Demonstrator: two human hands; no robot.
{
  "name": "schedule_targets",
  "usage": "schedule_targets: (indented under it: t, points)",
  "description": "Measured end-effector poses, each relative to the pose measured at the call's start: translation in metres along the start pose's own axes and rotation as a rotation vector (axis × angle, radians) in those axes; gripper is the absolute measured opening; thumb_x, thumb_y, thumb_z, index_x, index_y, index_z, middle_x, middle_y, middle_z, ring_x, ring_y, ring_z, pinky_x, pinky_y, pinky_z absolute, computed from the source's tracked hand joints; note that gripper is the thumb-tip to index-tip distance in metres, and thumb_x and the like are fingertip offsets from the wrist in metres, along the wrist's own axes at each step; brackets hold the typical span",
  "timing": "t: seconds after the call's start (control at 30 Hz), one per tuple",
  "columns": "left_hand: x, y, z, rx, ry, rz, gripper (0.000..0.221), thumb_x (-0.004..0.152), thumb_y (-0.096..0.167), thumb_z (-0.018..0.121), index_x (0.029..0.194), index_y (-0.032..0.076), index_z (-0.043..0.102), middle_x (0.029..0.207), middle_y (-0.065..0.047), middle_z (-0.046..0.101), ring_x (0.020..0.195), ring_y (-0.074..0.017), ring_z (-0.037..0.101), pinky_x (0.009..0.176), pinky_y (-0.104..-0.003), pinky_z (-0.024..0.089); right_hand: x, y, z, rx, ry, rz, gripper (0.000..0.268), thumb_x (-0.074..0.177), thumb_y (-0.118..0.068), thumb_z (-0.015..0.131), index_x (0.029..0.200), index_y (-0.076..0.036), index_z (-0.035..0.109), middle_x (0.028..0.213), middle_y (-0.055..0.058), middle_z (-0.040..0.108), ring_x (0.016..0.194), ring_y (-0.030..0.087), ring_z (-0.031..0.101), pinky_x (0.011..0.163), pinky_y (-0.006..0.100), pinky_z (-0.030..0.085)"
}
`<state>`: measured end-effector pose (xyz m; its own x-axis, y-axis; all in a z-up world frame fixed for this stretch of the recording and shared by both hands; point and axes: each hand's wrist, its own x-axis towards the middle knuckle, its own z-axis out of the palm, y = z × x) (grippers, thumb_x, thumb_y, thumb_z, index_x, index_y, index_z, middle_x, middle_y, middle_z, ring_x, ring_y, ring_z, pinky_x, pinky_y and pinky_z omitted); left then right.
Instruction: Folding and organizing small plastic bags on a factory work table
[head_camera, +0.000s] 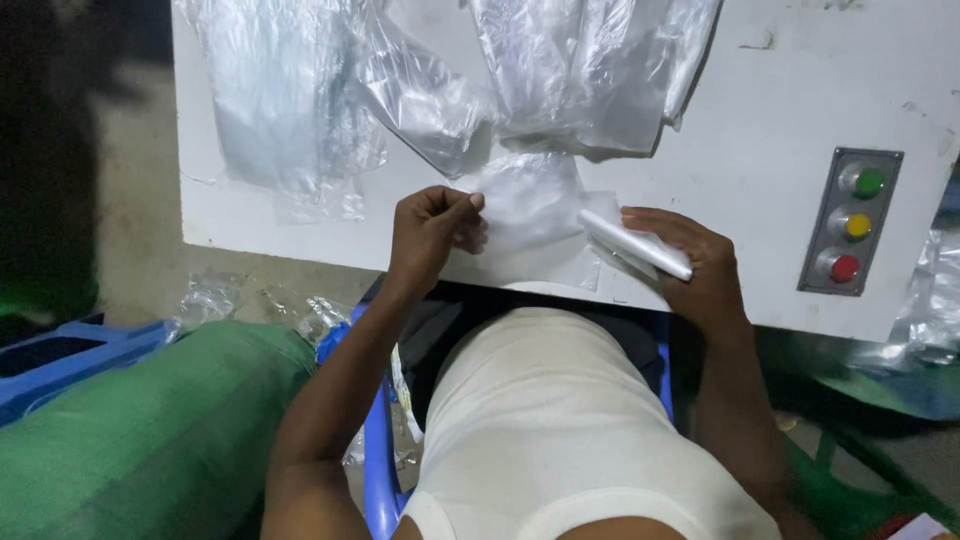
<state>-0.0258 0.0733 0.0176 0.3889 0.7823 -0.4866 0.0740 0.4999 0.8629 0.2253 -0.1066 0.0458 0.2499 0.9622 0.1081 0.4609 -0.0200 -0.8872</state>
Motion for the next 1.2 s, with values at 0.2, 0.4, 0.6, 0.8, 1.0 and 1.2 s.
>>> schedule_targets:
  t: [0.2,0.4,0.6,0.8,1.0,1.2]
  points:
    - [-0.018,-0.005,0.015,0.016,0.052,0.026,0.025,0.087,0.021,0.084,0.085,-0.002,0.075,0.07,-0.013,0.071,0.062,-0.0151,0.069,0.055,-0.03,0.061,-0.008,0.015,-0.007,0.294,0.137,0.228,0.038,0.081,0.013,0.077,0.118,0.005,0.07,0.123,0.026,0.071,0.109,0.031,0.07,0.084,0.046,0.059]
    - [-0.018,-0.038,0.034,-0.109,0.015,0.057,0.023,0.073,0.001,0.09,0.084,-0.005,0.071,0.067,-0.014,0.067,0.059,-0.0187,0.069,0.055,-0.029,0.058,0.013,-0.036,0.029,0.813,-0.036,0.349,0.03,0.074,0.003,0.08,0.102,0.007,0.071,0.132,0.031,0.068,0.107,0.041,0.072,0.071,0.058,0.065]
    - [-0.009,-0.039,0.062,-0.404,-0.086,-0.095,0.03,0.075,0.007,0.086,0.079,0.006,0.057,0.068,-0.007,0.067,0.057,-0.0168,0.069,0.051,-0.023,0.053,0.015,-0.007,0.065,0.832,0.015,0.338,0.029,0.073,0.009,0.08,0.102,0.009,0.075,0.117,0.029,0.074,0.114,0.039,0.069,0.089,0.057,0.057]
    - [-0.007,-0.05,0.049,-0.315,-0.04,-0.078,0.035,0.084,0.01,0.087,0.084,0.011,0.053,0.066,-0.004,0.061,0.054,-0.0125,0.062,0.045,-0.022,0.05,0.0,0.037,0.051,1.188,0.169,0.534,0.029,0.069,0.013,0.066,0.097,0.012,0.061,0.091,0.039,0.065,0.061,0.049,0.068,0.037,0.058,0.06]
    - [-0.02,-0.03,0.049,0.114,0.052,0.261,0.022,0.091,0.019,0.085,0.09,0.001,0.073,0.071,-0.009,0.067,0.071,-0.0111,0.06,0.066,-0.028,0.051,0.004,0.024,0.006,1.389,0.226,0.279,0.019,0.08,0.002,0.072,0.085,-0.008,0.057,0.1,0.029,0.068,0.068,0.04,0.073,0.033,0.042,0.062]
    - [-0.023,-0.024,0.052,0.011,0.031,0.216,0.014,0.09,0.01,0.083,0.092,0.0,0.074,0.072,-0.007,0.066,0.073,-0.0122,0.06,0.07,-0.03,0.053,0.009,-0.009,-0.005,1.496,0.123,0.181,0.019,0.081,0.001,0.076,0.092,-0.009,0.064,0.135,0.035,0.06,0.06,0.039,0.073,0.034,0.034,0.061]
